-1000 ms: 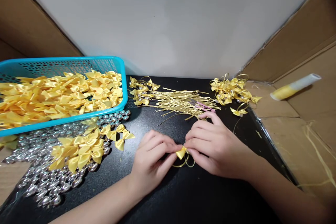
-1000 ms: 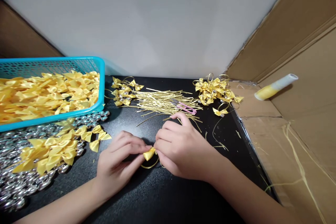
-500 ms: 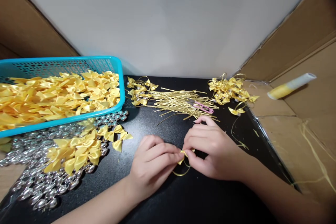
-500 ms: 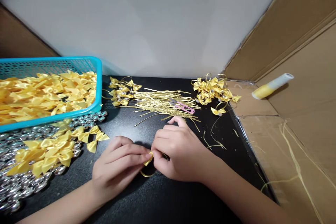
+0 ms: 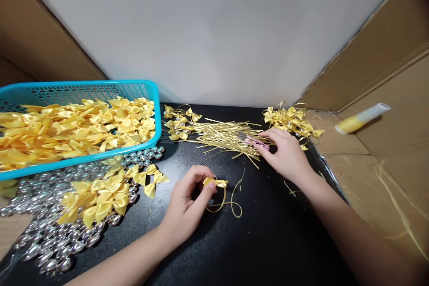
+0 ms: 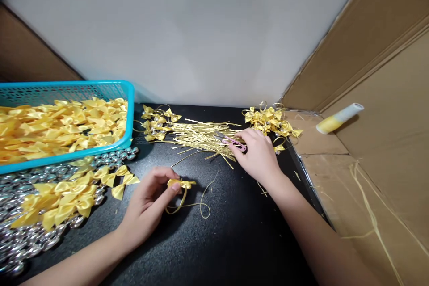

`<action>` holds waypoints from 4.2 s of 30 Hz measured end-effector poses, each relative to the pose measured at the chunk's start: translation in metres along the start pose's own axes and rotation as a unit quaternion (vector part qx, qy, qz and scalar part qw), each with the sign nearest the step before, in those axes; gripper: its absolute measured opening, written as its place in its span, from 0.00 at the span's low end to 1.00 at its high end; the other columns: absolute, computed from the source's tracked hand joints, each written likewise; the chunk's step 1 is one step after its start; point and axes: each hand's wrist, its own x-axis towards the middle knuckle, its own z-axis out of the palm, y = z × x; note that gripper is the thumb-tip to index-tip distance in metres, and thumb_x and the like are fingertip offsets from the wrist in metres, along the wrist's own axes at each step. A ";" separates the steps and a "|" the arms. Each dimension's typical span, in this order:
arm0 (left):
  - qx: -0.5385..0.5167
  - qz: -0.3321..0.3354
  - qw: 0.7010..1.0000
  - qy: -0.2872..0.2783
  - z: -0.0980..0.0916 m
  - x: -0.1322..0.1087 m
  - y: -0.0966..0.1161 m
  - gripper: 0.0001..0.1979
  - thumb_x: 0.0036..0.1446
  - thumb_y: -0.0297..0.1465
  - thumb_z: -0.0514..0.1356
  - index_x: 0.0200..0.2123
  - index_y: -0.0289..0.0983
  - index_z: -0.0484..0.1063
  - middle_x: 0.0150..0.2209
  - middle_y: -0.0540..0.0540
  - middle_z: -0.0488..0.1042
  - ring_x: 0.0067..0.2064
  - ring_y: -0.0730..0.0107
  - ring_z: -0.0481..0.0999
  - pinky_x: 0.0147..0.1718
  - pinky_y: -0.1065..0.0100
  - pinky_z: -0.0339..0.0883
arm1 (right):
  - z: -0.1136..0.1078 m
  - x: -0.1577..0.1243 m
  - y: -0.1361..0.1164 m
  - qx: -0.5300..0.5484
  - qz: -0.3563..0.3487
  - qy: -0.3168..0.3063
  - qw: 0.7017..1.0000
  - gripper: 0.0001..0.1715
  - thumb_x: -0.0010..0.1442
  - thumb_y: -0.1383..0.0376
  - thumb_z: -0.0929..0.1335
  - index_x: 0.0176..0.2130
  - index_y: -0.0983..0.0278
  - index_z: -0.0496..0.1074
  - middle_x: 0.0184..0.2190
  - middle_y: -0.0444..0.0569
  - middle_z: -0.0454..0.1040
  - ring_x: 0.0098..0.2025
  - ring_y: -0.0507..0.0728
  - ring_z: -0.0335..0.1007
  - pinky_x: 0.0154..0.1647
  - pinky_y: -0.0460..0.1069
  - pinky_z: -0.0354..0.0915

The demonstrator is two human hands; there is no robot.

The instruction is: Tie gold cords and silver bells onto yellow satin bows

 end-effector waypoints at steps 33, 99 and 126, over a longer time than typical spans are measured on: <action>-0.223 -0.137 0.963 -0.066 -0.001 0.009 0.003 0.16 0.57 0.35 0.65 0.49 0.43 0.78 0.30 0.46 0.82 0.27 0.72 0.74 0.27 0.70 0.69 | -0.045 -0.014 -0.047 0.151 -0.040 -0.235 0.959 0.18 0.66 0.56 0.61 0.28 0.60 0.69 0.21 0.42 0.69 0.23 0.52 0.63 0.22 0.47 0.56; -0.186 -0.165 0.961 -0.123 -0.003 0.006 0.004 0.22 0.58 0.37 0.63 0.55 0.40 0.73 0.34 0.44 0.81 0.33 0.68 0.75 0.37 0.66 0.68 | -0.035 -0.015 -0.053 0.039 -0.093 -0.274 0.956 0.16 0.64 0.57 0.63 0.29 0.62 0.69 0.23 0.43 0.72 0.26 0.52 0.63 0.29 0.47 0.51; -0.394 -0.274 0.850 -0.220 -0.007 0.013 0.010 0.19 0.48 0.36 0.71 0.46 0.43 0.80 0.25 0.48 0.80 0.27 0.74 0.73 0.32 0.72 0.62 | -0.018 -0.015 -0.041 0.200 -0.145 -0.290 0.925 0.15 0.62 0.58 0.63 0.28 0.64 0.68 0.21 0.41 0.66 0.24 0.50 0.58 0.29 0.45 0.53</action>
